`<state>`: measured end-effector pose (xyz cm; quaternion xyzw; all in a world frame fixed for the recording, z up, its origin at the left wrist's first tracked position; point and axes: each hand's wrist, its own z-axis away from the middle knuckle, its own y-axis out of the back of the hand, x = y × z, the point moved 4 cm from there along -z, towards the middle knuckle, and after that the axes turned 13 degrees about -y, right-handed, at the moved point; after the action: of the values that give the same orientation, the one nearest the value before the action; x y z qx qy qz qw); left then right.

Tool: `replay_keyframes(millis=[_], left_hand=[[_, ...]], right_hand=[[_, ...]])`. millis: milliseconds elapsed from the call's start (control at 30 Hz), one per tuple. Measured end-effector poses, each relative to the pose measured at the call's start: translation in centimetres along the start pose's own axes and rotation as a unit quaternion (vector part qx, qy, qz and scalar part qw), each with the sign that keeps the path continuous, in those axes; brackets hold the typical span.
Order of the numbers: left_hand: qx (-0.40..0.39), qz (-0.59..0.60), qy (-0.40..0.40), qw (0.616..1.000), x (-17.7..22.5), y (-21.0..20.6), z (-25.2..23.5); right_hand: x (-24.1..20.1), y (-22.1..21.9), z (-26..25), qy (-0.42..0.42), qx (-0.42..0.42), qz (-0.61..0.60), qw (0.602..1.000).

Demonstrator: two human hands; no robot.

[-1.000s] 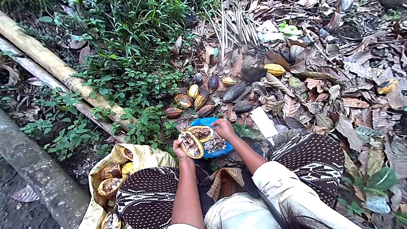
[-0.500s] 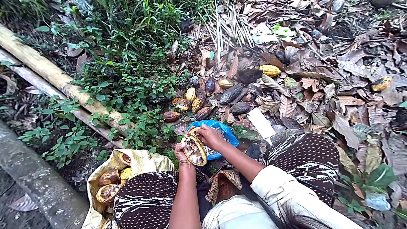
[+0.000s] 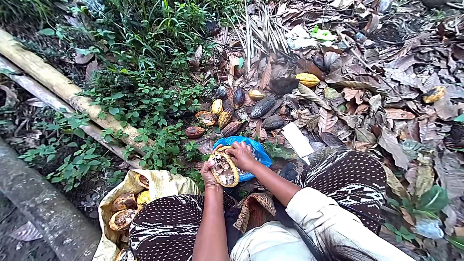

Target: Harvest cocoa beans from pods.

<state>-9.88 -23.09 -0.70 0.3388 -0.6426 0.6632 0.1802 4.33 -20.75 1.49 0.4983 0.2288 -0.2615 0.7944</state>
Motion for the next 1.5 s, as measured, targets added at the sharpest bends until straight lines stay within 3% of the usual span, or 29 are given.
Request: replay_keyframes(millis=[367,500,700,833,967,1233,1500], left_hand=[[0.019,-0.029,0.013,0.999,-0.7,-0.3,0.3],[0.008,0.024,-0.006,1.0,-0.8,0.4,-0.4],[0.016,0.044,0.003,0.999,-0.3,0.2,-0.4],[0.015,0.035,0.014,0.999,-0.4,-0.1,-0.3],[0.026,0.022,0.017,0.999,-0.7,-0.1,-0.1],[0.044,-0.023,0.038,0.998,-1.1,-0.1,0.3],[0.057,0.022,0.018,0.998,-1.8,0.1,0.5]], right_hand=[[0.6,-0.1,-0.6,-0.01,-0.021,0.017,1.0],[0.7,-0.9,-0.5,0.001,0.044,-0.06,0.997],[0.8,-0.7,-0.9,0.025,0.013,-0.098,0.995],[0.9,-0.9,-0.7,0.015,0.047,-0.135,0.99],[0.4,-0.8,-0.2,0.019,0.046,-0.07,0.996],[0.9,-0.9,-0.9,0.012,-0.04,0.011,0.999],[1.1,-0.9,-1.2,0.023,-0.025,0.04,0.999]])
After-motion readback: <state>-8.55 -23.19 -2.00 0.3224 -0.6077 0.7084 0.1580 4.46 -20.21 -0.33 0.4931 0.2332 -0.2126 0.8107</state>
